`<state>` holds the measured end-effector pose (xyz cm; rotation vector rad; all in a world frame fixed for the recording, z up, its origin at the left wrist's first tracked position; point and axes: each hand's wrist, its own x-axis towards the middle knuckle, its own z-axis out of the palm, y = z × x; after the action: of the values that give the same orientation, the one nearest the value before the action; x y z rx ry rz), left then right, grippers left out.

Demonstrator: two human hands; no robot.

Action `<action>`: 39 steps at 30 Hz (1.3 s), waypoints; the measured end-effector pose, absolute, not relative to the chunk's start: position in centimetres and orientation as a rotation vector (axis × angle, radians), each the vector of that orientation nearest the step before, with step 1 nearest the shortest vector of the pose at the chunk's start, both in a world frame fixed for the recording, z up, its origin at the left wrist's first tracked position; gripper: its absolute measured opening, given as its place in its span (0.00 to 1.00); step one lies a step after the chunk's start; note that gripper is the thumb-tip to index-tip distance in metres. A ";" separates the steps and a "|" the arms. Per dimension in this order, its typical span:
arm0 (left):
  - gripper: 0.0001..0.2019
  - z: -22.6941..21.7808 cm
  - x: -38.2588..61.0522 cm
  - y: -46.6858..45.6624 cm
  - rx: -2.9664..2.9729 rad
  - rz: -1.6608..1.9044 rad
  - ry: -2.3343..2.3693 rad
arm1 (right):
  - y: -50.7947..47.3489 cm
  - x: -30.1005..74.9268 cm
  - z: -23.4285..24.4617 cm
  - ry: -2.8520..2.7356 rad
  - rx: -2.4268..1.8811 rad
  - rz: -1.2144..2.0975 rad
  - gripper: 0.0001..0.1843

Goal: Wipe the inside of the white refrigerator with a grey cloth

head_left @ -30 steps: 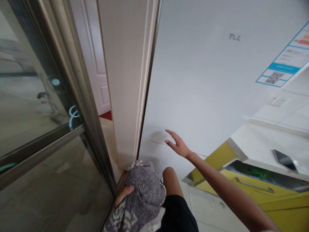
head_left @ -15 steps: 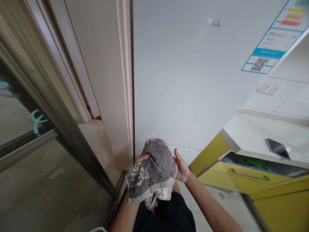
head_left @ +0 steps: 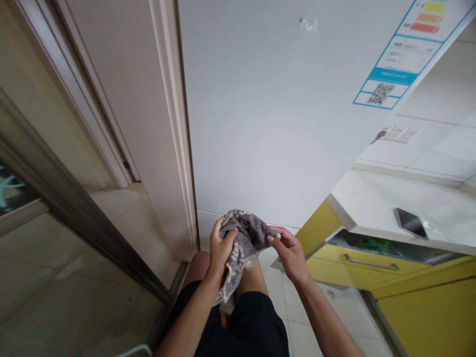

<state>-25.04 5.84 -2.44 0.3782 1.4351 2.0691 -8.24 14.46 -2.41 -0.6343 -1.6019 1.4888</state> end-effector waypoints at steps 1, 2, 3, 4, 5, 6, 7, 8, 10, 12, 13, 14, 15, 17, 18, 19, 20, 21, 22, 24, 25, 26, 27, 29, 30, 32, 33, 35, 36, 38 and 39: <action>0.25 -2.5 -24.2 6.1 0.358 2.087 1.449 | 13.9 -8.2 -2.6 -1.722 -0.599 1.403 0.16; 0.24 -2.4 -23.4 6.4 0.337 2.087 1.455 | 13.4 -8.2 -2.9 -1.844 -0.550 1.322 0.17; 0.24 -2.4 -22.7 6.6 0.318 2.079 1.445 | 12.9 -8.2 -3.2 -1.956 -0.499 1.245 0.19; 0.24 -2.3 -22.1 6.7 0.298 2.065 1.413 | 12.5 -8.0 -3.6 -2.056 -0.457 1.175 0.23; 0.23 -2.2 -21.6 6.8 0.273 2.058 1.370 | 12.2 -7.9 -3.9 -2.141 -0.428 1.114 0.30; 0.23 -2.2 -21.2 6.9 0.244 2.063 1.319 | 12.0 -7.7 -4.3 -2.211 -0.408 1.068 0.38; 0.23 -2.1 -20.8 7.0 0.222 2.079 1.255 | 12.0 -7.4 -4.6 -2.262 -0.391 1.037 0.46; 0.23 -2.1 -20.5 7.1 0.208 2.103 1.173 | 12.0 -7.1 -4.9 -2.294 -0.377 1.019 0.52; 0.25 -2.0 -19.9 7.2 0.193 2.147 0.969 | 12.2 -6.7 -5.5 -2.316 -0.373 1.003 0.60; 0.29 -1.8 -19.3 7.2 0.191 2.153 0.782 | 12.6 -6.4 -5.9 -2.277 -0.441 0.989 0.61; 0.31 -1.5 -19.1 7.1 0.193 2.137 0.707 | 12.9 -6.3 -6.0 -2.238 -0.499 0.980 0.60; 0.32 -1.3 -19.0 7.0 0.201 2.103 0.651 | 13.3 -6.2 -6.0 -2.190 -0.566 0.973 0.58; 0.33 -1.0 -18.9 6.9 0.220 2.051 0.610 | 13.7 -6.1 -5.9 -2.132 -0.637 0.969 0.55; 0.34 -0.5 -19.1 6.7 0.281 1.926 0.559 | 14.8 -5.7 -5.4 -2.001 -0.756 0.983 0.50; 0.33 -0.3 -19.3 6.6 0.318 1.870 0.543 | 15.3 -5.5 -5.0 -1.939 -0.795 0.999 0.48; 0.33 -0.2 -19.5 6.6 0.358 1.827 0.531 | 15.9 -5.2 -4.5 -1.887 -0.820 1.013 0.46; 0.32 -0.2 -19.7 6.7 0.397 1.799 0.524 | 16.4 -4.8 -4.0 -1.850 -0.833 1.016 0.44; 0.30 -0.2 -19.9 6.9 0.437 1.782 0.525 | 16.9 -4.4 -3.5 -1.825 -0.842 1.003 0.43; 0.30 -0.4 -20.1 7.1 0.479 1.763 0.537 | 17.4 -3.9 -3.0 -1.812 -0.850 0.973 0.41; 0.29 -1.0 -20.4 7.5 0.564 1.732 0.598 | 18.4 -2.6 -1.8 -1.786 -0.872 0.875 0.39; 0.29 -1.4 -20.6 7.6 0.606 1.719 0.646 | 18.9 -1.9 -1.1 -1.766 -0.888 0.816 0.39; 0.29 -1.9 -20.9 7.7 0.648 1.704 0.705 | 19.4 -1.0 -0.5 -1.737 -0.906 0.751 0.39; 0.29 -2.5 -21.2 7.7 0.686 1.690 0.771 | 20.0 -0.1 0.3 -1.702 -0.924 0.678 0.38; 0.31 -4.0 -22.0 7.5 0.731 1.656 0.927 | 21.5 2.1 1.7 -1.615 -0.958 0.496 0.38; 0.32 -4.8 -22.5 7.3 0.725 1.640 1.011 | 22.4 3.2 2.4 -1.569 -0.972 0.393 0.38; 0.34 -6.8 -23.5 6.6 0.635 1.630 1.177 | 25.0 5.5 3.7 -1.496 -1.001 0.194 0.39; 0.34 -7.9 -24.0 6.2 0.557 1.641 1.250 | 26.5 6.5 4.2 -1.477 -1.022 0.111 0.39; 0.35 -10.2 -24.9 5.1 0.392 1.680 1.362 | 29.9 8.3 5.0 -1.510 -1.097 0.013 0.40; 0.35 -11.4 -25.4 4.6 0.329 1.680 1.415 | 31.7 9.0 5.3 -1.546 -1.162 -0.009 0.42; 0.33 -14.0 -26.5 3.3 0.253 1.643 1.518 | 35.1 10.1 5.7 -1.637 -1.324 -0.061 0.42; 0.32 -15.4 -27.2 2.6 0.244 1.611 1.581 | 36.7 10.6 5.7 -1.700 -1.417 -0.091 0.42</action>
<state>-27.21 2.61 -15.36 0.2443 1.5815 1.6106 10.55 36.65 5.70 -1.4166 -1.7000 -0.0914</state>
